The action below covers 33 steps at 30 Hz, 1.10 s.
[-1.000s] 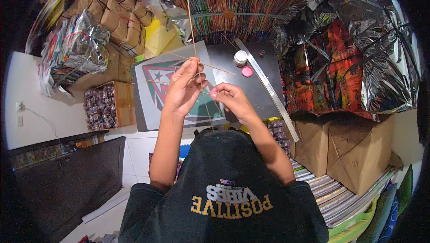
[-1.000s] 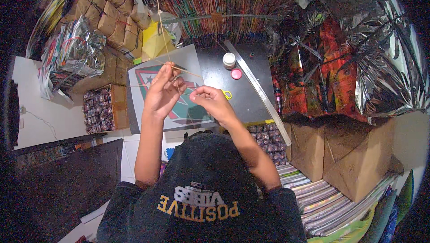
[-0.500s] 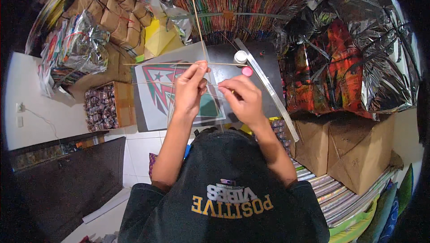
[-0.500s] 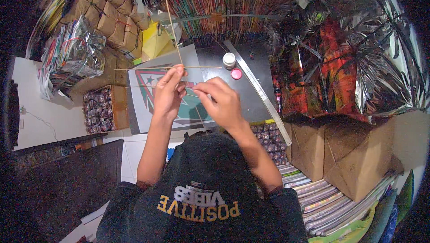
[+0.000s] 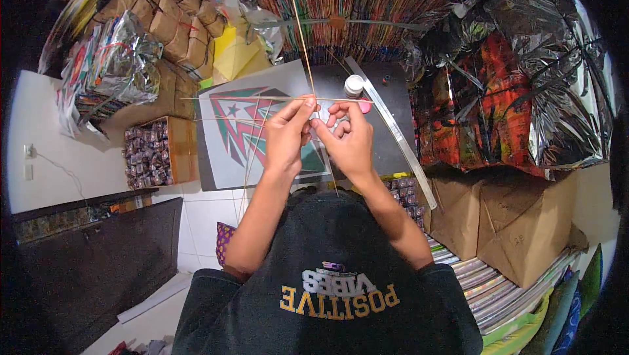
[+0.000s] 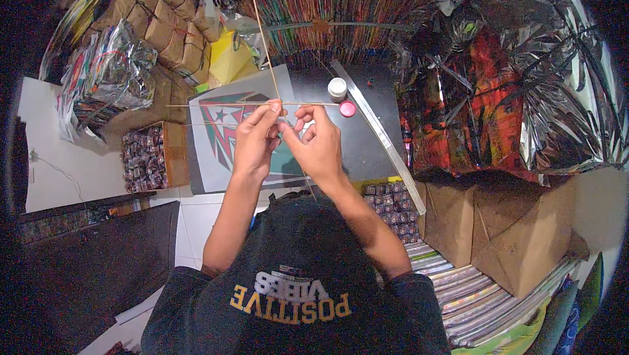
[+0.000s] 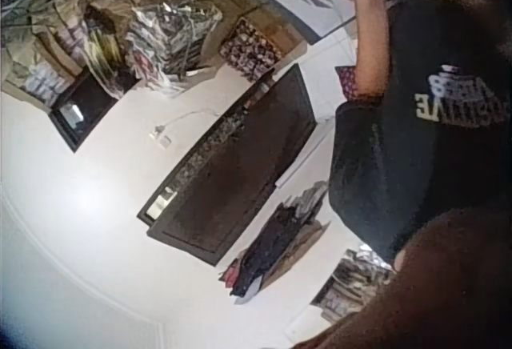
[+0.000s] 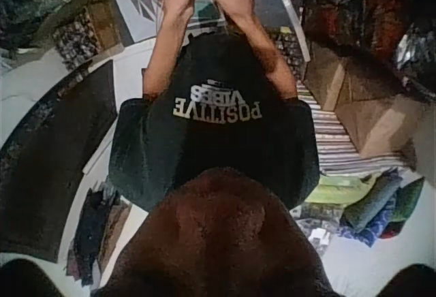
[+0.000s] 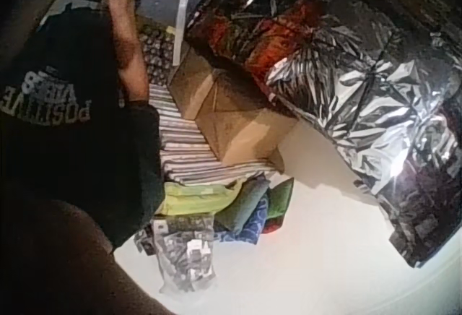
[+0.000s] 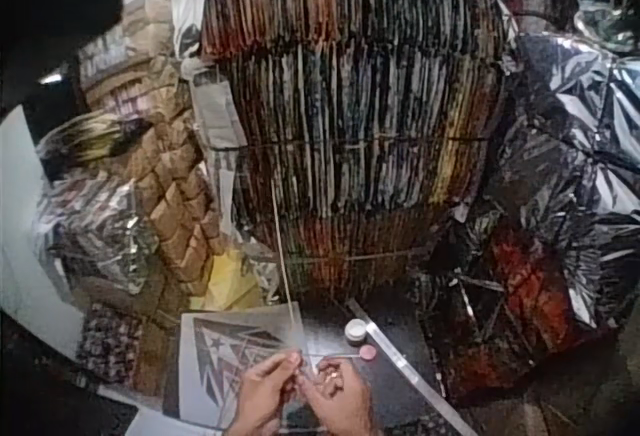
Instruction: The person assembles a kite frame by hand, aligning and tying thin wooden sticks together with string. They repeatedly adjust the sticks to form a cross shape and secure the joints with knots. The process involves handling the sticks and string without visible tools.
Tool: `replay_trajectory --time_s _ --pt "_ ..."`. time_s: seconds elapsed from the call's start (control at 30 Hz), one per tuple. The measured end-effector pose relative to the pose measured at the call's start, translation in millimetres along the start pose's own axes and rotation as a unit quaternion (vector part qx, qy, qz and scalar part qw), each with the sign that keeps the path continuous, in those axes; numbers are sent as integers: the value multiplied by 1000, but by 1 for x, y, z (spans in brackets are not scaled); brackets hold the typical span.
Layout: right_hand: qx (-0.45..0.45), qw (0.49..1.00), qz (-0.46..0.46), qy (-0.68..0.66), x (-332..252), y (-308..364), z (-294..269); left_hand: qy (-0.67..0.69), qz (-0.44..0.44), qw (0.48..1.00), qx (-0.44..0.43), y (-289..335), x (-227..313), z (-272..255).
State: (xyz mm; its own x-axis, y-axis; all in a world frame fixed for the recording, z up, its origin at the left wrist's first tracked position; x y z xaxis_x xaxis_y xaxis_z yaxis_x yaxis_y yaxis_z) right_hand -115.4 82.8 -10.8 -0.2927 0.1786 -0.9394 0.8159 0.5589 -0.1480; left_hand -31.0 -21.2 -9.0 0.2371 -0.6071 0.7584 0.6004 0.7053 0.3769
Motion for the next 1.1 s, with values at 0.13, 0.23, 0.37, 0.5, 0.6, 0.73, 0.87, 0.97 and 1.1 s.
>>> replay_trajectory --time_s 0.13,0.23,0.37,0.5,0.6,0.73,0.87,0.97,1.1 --pt "-37 998 6 43 -1 -3 -2 -22 -2 999 -25 2 -1 -1" --pt "-57 998 18 36 0 -4 -2 -27 -6 999 -28 5 -4 2" --pt "-78 997 23 -8 15 -5 1 -30 -9 999 -24 8 -3 6" --pt "-127 966 109 -195 27 -5 10 -24 -10 999 -37 5 -4 3" --pt "-180 928 214 -245 11 -3 2 -27 -13 999 -30 3 -4 2" --pt "-207 898 233 -309 23 -2 2 -24 -5 999 -26 1 -4 2" --pt "-199 906 231 -293 25 -2 3 -19 0 1000 -14 2 -3 2" --pt "-155 950 144 -230 31 -4 9 -22 0 1000 -19 2 -4 3" --pt "-122 992 3 17 19 -7 -2 -35 -8 999 -23 4 -5 4"
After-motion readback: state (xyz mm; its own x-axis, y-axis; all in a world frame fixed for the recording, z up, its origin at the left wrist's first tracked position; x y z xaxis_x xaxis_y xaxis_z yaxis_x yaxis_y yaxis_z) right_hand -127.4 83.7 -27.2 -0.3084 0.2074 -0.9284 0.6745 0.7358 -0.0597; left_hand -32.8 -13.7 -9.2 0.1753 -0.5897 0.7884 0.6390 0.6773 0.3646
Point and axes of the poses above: each hand's wrist, its own y-axis away from the middle knuckle, its own z-axis out of the palm, x = y × z, the point moved 4 cm from there along -y, towards the middle knuckle, and after that the axes turned 12 degrees about y, right-handed, at the moved point
